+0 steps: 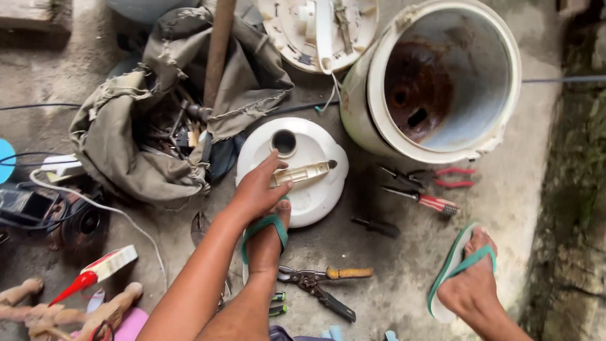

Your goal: The person sits on the ground and disassembles a rice cooker lid, using a screwdriver to pry and unscrew the inner metal plate and plastic handle from the lid. They flip the lid over, work around its rim, and set removed parts on the ground beside the cooker body.

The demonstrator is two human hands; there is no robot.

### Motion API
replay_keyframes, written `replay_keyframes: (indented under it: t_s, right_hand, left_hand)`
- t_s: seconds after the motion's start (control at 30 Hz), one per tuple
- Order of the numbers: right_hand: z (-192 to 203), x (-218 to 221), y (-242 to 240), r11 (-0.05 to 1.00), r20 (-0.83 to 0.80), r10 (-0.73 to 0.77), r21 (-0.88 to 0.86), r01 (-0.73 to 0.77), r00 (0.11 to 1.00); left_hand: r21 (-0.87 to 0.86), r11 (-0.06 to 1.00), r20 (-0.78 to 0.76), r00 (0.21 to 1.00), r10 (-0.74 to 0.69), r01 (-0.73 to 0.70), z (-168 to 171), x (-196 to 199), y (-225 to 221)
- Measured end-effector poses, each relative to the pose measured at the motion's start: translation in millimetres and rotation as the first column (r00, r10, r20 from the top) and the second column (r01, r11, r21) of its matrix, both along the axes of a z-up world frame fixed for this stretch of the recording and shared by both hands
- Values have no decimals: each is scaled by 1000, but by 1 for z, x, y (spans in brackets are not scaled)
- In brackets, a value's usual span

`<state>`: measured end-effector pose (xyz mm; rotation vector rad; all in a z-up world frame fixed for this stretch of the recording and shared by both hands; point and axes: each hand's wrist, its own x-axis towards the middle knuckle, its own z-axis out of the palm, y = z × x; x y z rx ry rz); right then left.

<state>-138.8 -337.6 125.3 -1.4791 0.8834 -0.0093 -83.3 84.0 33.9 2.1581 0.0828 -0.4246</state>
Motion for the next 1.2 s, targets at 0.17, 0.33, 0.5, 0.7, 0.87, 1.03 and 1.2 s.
replay_keyframes:
  t_s: [0.17,0.33,0.5,0.7,0.87,1.03,1.2]
  right_hand:
    - [21,-1,11,923,-192,-337,124,364,922]
    - [39,7,30,939,-209,-297,111,325,932]
    - [-38,-27,-49,974,-64,-85,205,97,994]
    - [-165,15,-202,967,183,64,233,-107,981]
    - [-180,25,-178,971,211,32,225,-81,977]
    - [-130,40,-101,980,243,1,194,-49,970]
    - [-55,15,-41,991,87,-72,118,62,994]
  left_hand:
    - [28,999,61,998,-22,21,3,8,-6]
    - [55,998,1,1000,26,-26,7,9,-7]
    - [70,997,53,998,-20,17,10,3,0]
    - [64,997,91,995,29,-35,5,9,-7]
    - [112,991,17,997,69,-70,11,6,-11]
    - [157,987,-19,999,46,-43,-13,-3,-5]
    - [106,993,-1,998,57,-57,-12,6,-15]
